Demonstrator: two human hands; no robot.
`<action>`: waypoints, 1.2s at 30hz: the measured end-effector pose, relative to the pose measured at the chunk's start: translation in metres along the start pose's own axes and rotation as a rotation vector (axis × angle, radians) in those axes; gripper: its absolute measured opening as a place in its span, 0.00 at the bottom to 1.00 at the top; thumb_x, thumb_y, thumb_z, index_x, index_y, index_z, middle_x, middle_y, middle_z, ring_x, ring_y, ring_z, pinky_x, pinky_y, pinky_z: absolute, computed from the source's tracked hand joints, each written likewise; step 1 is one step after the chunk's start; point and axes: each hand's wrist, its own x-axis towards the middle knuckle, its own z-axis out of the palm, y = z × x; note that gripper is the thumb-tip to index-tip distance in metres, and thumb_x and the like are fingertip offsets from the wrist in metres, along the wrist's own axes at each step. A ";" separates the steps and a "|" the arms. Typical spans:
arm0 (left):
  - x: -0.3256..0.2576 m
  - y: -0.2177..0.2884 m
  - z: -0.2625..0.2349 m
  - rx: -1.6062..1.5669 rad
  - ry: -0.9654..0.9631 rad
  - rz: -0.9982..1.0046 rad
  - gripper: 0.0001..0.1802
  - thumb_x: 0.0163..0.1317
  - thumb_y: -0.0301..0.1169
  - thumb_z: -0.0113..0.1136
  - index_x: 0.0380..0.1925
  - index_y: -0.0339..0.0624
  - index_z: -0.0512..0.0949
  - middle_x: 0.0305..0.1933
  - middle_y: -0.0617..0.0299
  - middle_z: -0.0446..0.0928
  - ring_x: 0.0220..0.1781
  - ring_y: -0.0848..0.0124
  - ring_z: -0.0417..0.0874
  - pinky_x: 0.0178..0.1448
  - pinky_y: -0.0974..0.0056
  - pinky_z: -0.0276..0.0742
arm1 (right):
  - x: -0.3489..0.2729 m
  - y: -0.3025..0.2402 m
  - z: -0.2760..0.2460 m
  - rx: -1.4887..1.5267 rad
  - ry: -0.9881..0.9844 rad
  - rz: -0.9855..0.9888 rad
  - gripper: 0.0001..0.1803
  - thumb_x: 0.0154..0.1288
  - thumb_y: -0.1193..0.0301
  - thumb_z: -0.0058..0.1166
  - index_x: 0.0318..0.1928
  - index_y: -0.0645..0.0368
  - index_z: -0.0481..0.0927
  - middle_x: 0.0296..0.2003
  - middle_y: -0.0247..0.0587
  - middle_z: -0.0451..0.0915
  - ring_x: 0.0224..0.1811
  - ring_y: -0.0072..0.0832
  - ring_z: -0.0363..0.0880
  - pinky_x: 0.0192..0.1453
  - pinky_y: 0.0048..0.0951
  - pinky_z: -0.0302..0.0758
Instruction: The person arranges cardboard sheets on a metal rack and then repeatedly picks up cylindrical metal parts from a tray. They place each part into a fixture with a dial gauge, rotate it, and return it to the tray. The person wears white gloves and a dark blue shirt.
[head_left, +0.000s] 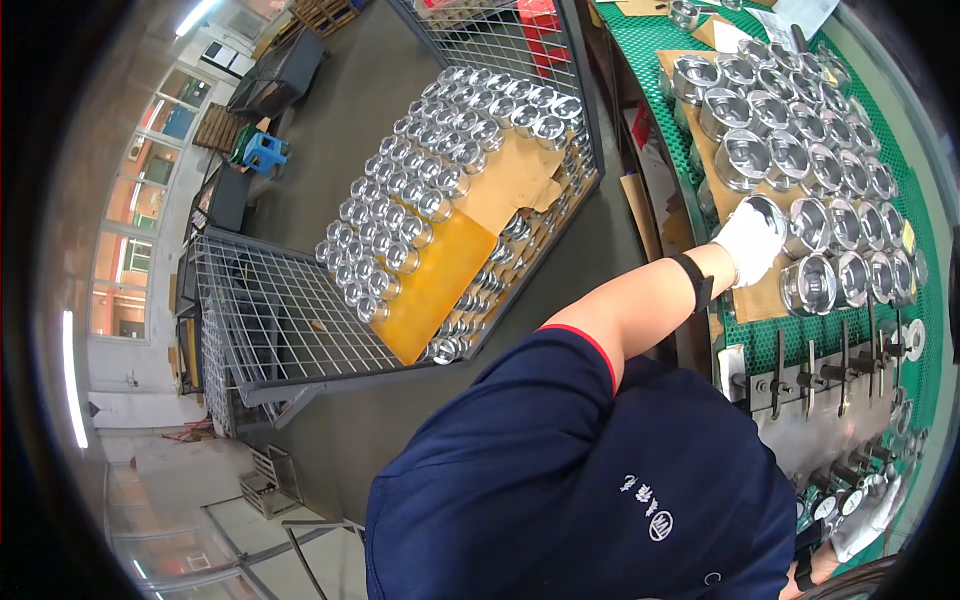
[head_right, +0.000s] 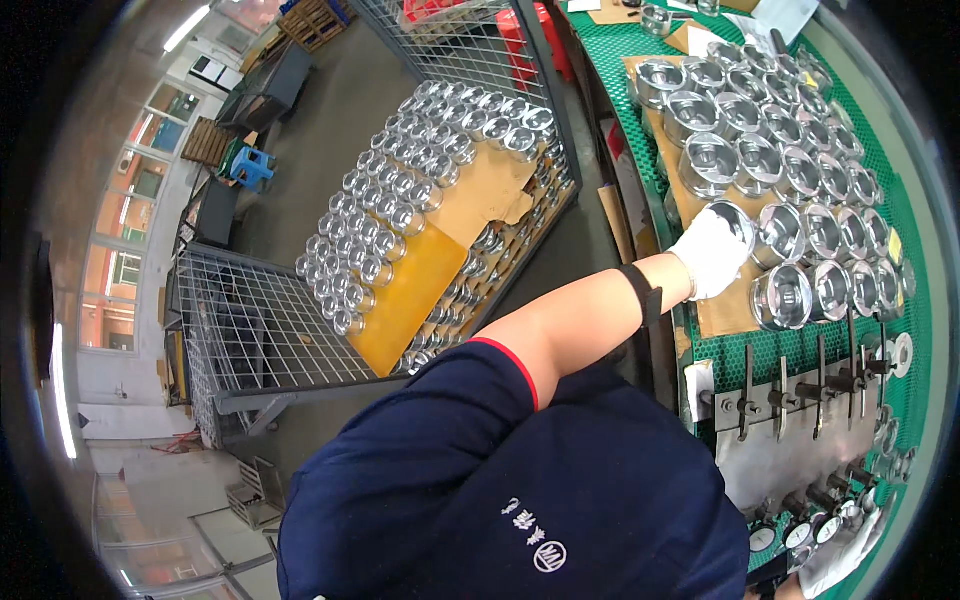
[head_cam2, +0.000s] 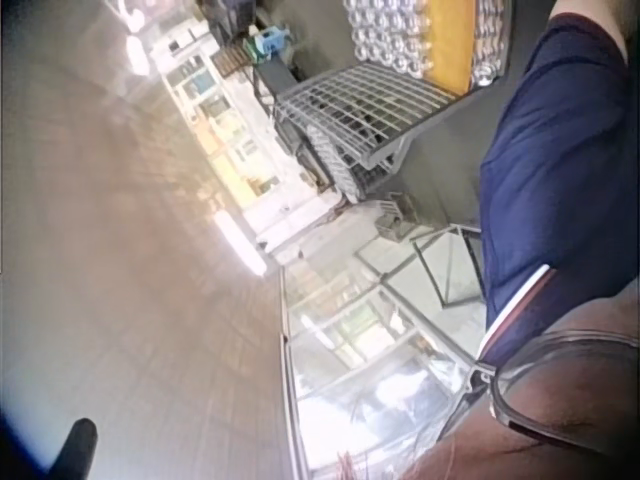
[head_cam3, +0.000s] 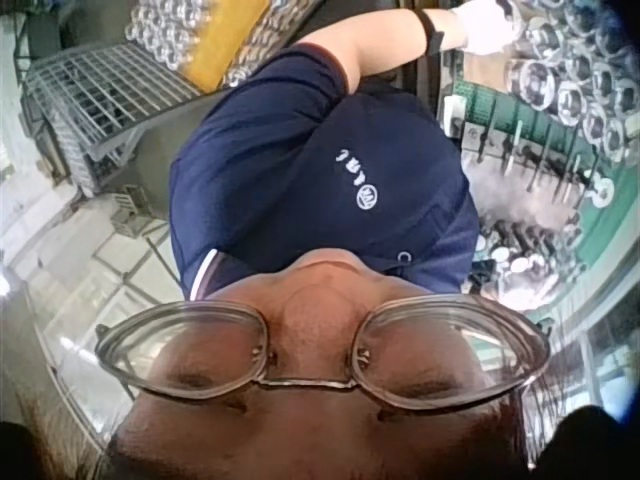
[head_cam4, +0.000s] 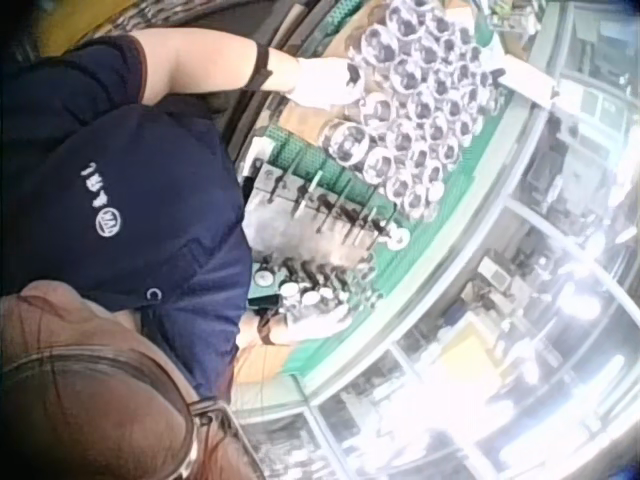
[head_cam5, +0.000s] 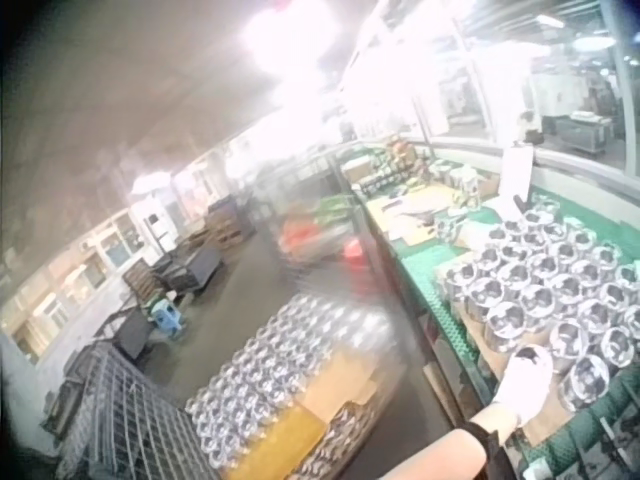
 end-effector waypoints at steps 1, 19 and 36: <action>-0.001 0.000 0.000 -0.004 0.030 0.006 0.19 0.59 0.40 0.65 0.44 0.38 0.84 0.45 0.47 0.84 0.51 0.51 0.83 0.60 0.48 0.71 | -0.004 -0.001 0.004 -0.086 0.020 -0.083 0.24 0.77 0.61 0.47 0.67 0.58 0.72 0.60 0.38 0.77 0.50 0.27 0.74 0.59 0.31 0.71; -0.003 0.002 -0.003 -0.030 0.087 0.036 0.17 0.59 0.45 0.66 0.35 0.43 0.86 0.38 0.52 0.84 0.45 0.53 0.85 0.54 0.51 0.74 | -0.052 -0.028 0.034 -0.279 0.191 -0.150 0.30 0.79 0.55 0.41 0.72 0.59 0.68 0.64 0.39 0.72 0.50 0.25 0.71 0.57 0.28 0.70; 0.000 0.001 0.000 -0.112 0.264 0.086 0.22 0.55 0.44 0.69 0.43 0.39 0.83 0.45 0.48 0.83 0.49 0.51 0.83 0.57 0.48 0.74 | -0.079 -0.005 0.009 -0.269 0.254 -0.163 0.26 0.81 0.61 0.43 0.73 0.58 0.68 0.67 0.44 0.72 0.64 0.33 0.73 0.69 0.36 0.69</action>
